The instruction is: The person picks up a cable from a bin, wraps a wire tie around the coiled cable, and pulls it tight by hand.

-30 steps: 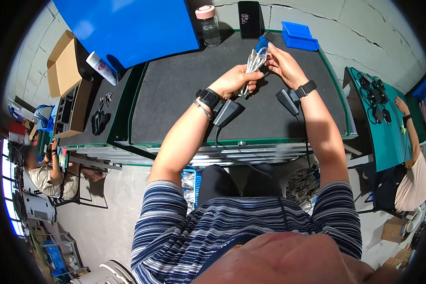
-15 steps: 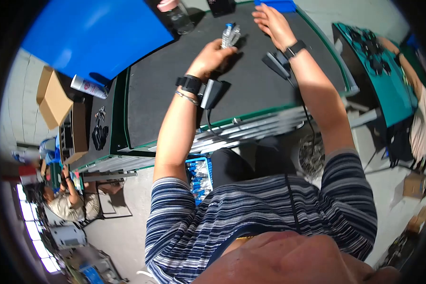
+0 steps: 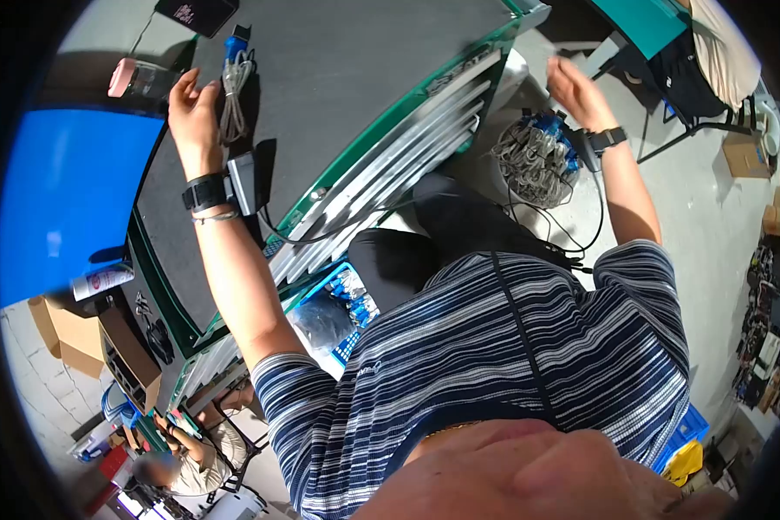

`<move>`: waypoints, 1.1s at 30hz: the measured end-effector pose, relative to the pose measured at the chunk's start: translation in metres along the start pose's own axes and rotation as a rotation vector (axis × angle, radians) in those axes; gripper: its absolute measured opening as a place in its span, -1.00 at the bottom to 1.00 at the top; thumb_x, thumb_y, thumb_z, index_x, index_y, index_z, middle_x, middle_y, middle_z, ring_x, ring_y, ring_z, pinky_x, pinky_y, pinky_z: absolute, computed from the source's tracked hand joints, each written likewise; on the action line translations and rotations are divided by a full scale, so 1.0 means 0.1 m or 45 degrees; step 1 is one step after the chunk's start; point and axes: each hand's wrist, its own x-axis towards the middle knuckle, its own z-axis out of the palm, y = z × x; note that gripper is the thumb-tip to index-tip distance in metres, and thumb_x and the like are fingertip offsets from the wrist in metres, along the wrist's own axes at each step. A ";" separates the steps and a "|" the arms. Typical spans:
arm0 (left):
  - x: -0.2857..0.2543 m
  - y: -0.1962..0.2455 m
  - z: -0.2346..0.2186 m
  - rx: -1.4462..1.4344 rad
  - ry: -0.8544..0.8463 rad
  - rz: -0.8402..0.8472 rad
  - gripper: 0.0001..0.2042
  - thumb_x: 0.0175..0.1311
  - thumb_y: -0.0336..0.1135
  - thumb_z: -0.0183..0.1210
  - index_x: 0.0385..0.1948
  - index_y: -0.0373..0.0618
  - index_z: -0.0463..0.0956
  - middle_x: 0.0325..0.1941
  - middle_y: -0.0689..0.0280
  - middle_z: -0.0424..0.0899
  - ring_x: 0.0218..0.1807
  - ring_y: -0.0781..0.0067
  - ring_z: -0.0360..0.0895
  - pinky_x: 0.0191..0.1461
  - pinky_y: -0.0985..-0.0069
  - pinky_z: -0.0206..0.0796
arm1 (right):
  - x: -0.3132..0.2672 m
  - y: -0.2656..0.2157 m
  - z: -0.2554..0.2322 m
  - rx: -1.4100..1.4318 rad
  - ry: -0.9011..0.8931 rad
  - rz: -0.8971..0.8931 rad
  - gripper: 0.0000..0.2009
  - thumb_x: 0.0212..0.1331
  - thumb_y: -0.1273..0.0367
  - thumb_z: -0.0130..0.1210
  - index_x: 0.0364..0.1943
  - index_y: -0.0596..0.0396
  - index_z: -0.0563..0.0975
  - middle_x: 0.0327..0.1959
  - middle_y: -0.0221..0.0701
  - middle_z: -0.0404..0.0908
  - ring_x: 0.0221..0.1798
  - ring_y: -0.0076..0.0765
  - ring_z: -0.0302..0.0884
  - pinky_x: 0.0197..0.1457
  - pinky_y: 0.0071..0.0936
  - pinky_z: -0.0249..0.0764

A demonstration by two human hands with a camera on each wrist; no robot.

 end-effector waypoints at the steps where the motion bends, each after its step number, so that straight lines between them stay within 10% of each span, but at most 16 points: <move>1: -0.01 0.01 0.00 -0.034 -0.013 -0.009 -0.63 0.16 -0.52 0.23 0.04 -0.27 0.46 -0.05 0.27 0.54 -0.09 0.54 0.45 0.06 0.60 0.30 | 0.19 0.39 -0.71 -0.121 0.070 0.070 -0.79 0.34 0.17 -0.03 -0.26 -0.05 0.54 -0.42 -0.55 0.54 -0.43 -0.65 0.36 -0.40 -0.60 0.28; 2: -0.01 -0.02 -0.02 -0.032 -0.040 -0.048 -0.67 0.19 -0.54 0.20 0.02 -0.27 0.48 -0.08 0.32 0.54 -0.07 0.55 0.46 0.08 0.63 0.29 | 0.42 0.88 -1.67 -0.595 -0.141 0.086 -0.67 0.35 0.15 -0.10 -0.50 -0.02 0.51 -0.63 -0.53 0.46 -0.65 -0.64 0.27 -0.61 -0.59 0.10; 3: -0.03 -0.01 -0.03 0.007 -0.067 -0.071 -0.68 0.20 -0.54 0.19 0.01 -0.27 0.49 -0.10 0.35 0.54 -0.06 0.57 0.46 0.09 0.64 0.28 | 0.29 1.12 -1.93 -1.125 0.125 0.229 -0.59 0.29 0.13 -0.09 -0.72 -0.06 0.39 -0.82 -0.53 0.29 -0.79 -0.57 0.12 -0.68 -0.52 -0.02; 5: -0.04 0.00 -0.05 -0.032 -0.059 -0.124 -0.69 0.21 -0.54 0.17 0.02 -0.27 0.49 -0.10 0.34 0.55 -0.05 0.56 0.47 0.11 0.61 0.29 | 0.12 1.74 -2.37 -1.293 0.275 -0.012 -0.59 0.23 0.12 -0.05 -0.74 -0.05 0.38 -0.83 -0.53 0.28 -0.80 -0.54 0.11 -0.69 -0.49 -0.02; 9: -0.01 -0.10 -0.13 0.010 0.002 -0.156 -0.73 0.26 -0.57 0.10 0.00 -0.28 0.48 0.04 0.22 0.57 0.08 0.45 0.49 0.22 0.53 0.31 | 0.05 2.05 -2.37 -0.769 0.489 0.550 -0.78 0.14 0.23 0.05 -0.55 0.01 0.48 -0.64 -0.32 0.50 -0.51 -0.22 0.52 -0.40 -0.31 0.43; 11: 0.05 -0.23 -0.21 -0.020 0.003 -0.139 -0.74 0.27 -0.57 0.10 0.00 -0.26 0.49 0.05 0.22 0.57 0.07 0.45 0.50 0.20 0.53 0.33 | 0.26 2.59 -2.72 -1.587 0.247 0.238 -0.70 0.11 0.12 0.17 -0.48 0.07 0.56 -0.51 -0.22 0.61 -0.32 -0.07 0.60 -0.23 -0.23 0.52; 14: 0.03 -0.22 -0.25 0.050 0.036 -0.146 -0.74 0.27 -0.53 0.11 0.00 -0.25 0.50 0.00 0.27 0.59 -0.01 0.51 0.51 0.11 0.57 0.34 | 0.04 2.29 -1.85 -1.990 0.430 0.323 -0.56 0.12 0.01 0.15 -0.39 0.19 0.65 -0.40 -0.12 0.68 -0.28 -0.04 0.66 -0.20 -0.20 0.53; 21: 0.06 -0.35 -0.42 0.085 0.102 -0.169 -0.77 0.27 -0.48 0.15 -0.05 -0.20 0.55 -0.11 0.41 0.62 -0.17 0.67 0.47 -0.05 0.69 0.30 | -0.07 1.93 -1.16 -1.782 0.547 0.761 -0.52 0.08 -0.02 0.19 -0.25 0.18 0.65 -0.20 -0.12 0.67 -0.08 0.02 0.62 0.00 -0.19 0.51; 25: 0.10 -0.45 -0.48 0.058 0.095 -0.215 -0.80 0.29 -0.45 0.16 -0.08 -0.18 0.58 -0.11 0.40 0.65 -0.09 0.64 0.53 -0.04 0.71 0.31 | 0.00 2.26 -1.59 -1.633 0.602 0.271 -0.49 0.03 -0.07 0.22 -0.28 0.17 0.64 -0.23 -0.20 0.69 -0.17 -0.12 0.65 -0.06 -0.24 0.51; 31: 0.13 -0.47 -0.49 0.098 0.032 -0.196 -0.80 0.29 -0.44 0.16 -0.09 -0.18 0.60 -0.09 0.36 0.67 -0.07 0.60 0.55 0.00 0.65 0.33 | -0.05 1.97 -1.98 -0.378 0.444 0.579 -0.63 0.09 0.35 0.28 -0.02 0.11 0.50 -0.41 -0.37 0.50 -0.46 -0.32 0.50 -0.36 -0.49 0.42; 32: 0.13 -0.46 -0.47 0.109 0.027 -0.195 -0.80 0.30 -0.43 0.16 -0.08 -0.19 0.60 -0.08 0.36 0.67 -0.05 0.59 0.55 0.02 0.64 0.33 | -0.10 2.04 -2.28 -0.987 0.096 0.220 -0.67 0.11 0.36 0.24 -0.03 0.05 0.50 -0.34 -0.40 0.50 -0.49 -0.44 0.42 -0.42 -0.47 0.36; 33: 0.14 -0.46 -0.46 0.120 0.024 -0.190 -0.80 0.30 -0.43 0.15 -0.08 -0.19 0.60 -0.07 0.35 0.67 -0.04 0.59 0.55 0.03 0.63 0.33 | -0.15 1.95 -2.21 -0.783 0.251 0.344 -0.75 0.14 0.32 0.20 -0.11 0.02 0.52 -0.36 -0.43 0.50 -0.47 -0.53 0.37 -0.46 -0.48 0.29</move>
